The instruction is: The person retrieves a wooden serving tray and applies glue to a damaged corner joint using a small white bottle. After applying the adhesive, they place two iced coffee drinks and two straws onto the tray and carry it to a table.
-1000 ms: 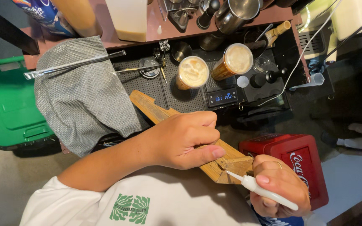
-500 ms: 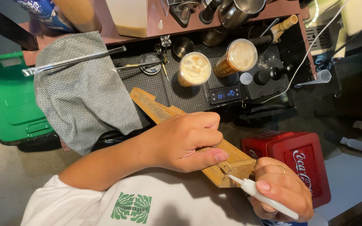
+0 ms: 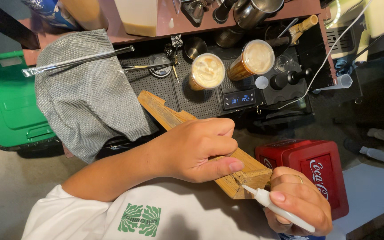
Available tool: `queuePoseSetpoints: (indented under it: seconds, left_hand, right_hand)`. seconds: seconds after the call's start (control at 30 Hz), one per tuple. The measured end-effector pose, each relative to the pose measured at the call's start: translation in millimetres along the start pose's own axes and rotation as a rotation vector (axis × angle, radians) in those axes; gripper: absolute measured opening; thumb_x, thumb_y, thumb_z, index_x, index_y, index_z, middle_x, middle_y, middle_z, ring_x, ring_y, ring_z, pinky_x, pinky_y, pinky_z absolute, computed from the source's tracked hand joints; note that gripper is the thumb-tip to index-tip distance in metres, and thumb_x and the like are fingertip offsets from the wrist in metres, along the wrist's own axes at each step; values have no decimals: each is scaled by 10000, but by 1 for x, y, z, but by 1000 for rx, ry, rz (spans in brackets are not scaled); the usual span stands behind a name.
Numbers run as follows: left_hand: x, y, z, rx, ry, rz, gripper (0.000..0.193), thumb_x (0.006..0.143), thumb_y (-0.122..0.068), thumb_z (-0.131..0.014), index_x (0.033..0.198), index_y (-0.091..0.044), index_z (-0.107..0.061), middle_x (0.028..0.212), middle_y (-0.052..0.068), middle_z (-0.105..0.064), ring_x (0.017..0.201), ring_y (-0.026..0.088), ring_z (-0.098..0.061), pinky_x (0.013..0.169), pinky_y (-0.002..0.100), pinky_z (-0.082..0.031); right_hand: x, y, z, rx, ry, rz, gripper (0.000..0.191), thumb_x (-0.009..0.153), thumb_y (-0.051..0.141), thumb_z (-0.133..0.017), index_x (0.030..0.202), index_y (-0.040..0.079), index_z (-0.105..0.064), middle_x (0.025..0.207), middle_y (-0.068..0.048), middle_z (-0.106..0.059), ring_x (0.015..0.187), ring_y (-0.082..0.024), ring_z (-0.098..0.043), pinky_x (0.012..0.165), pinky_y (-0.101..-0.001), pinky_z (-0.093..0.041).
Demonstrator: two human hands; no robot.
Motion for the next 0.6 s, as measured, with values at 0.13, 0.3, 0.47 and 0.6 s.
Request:
queuePoseSetpoints:
  seconds: [0.13,0.3,0.47,0.6]
  left_hand:
    - [-1,1,0,2,-4,-1,412,1054,-377,-615,801,-57,-556,853,82,-454,744,249,-523,642,380,-427]
    - [-1,1,0,1,0,-5,415,1056,-379,-613,801,-58,-552,852,80,-447,743,248,-518,640,381,-421]
    - [0,0,0,3,-1,17,414,1048,-376,-616,789,-61,-549,842,77,-441,727,243,-512,629,382,-414]
    - [0,0,-1,6,-1,20,410,1045,-372,-619,789,-60,-547,841,77,-441,728,245,-512,626,381,-414]
  right_hand:
    - [-1,0,-2,0,-17,-1,208,1018,115,-604,1093,-68,-538,696,-87,-575,499,-120,-522,448,-319,-386]
    - [0,-2,-4,4,-57,37,206,1023,125,-594,1074,-70,-551,677,-82,-576,482,-120,-516,436,-321,-384]
    - [1,-2,-5,-1,-52,25,223,1043,146,-576,1084,-69,-539,681,-87,-568,488,-121,-512,444,-320,-388]
    - [0,-1,-3,-4,-46,14,225,1041,148,-577,1084,-68,-533,671,-80,-564,480,-113,-505,441,-319,-383]
Point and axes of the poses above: each hand's wrist, its own x-axis towards the middle knuckle, its own z-axis out of the back of the hand, y = z × x, the point moved 3 cm from there along x, towards the middle knuckle
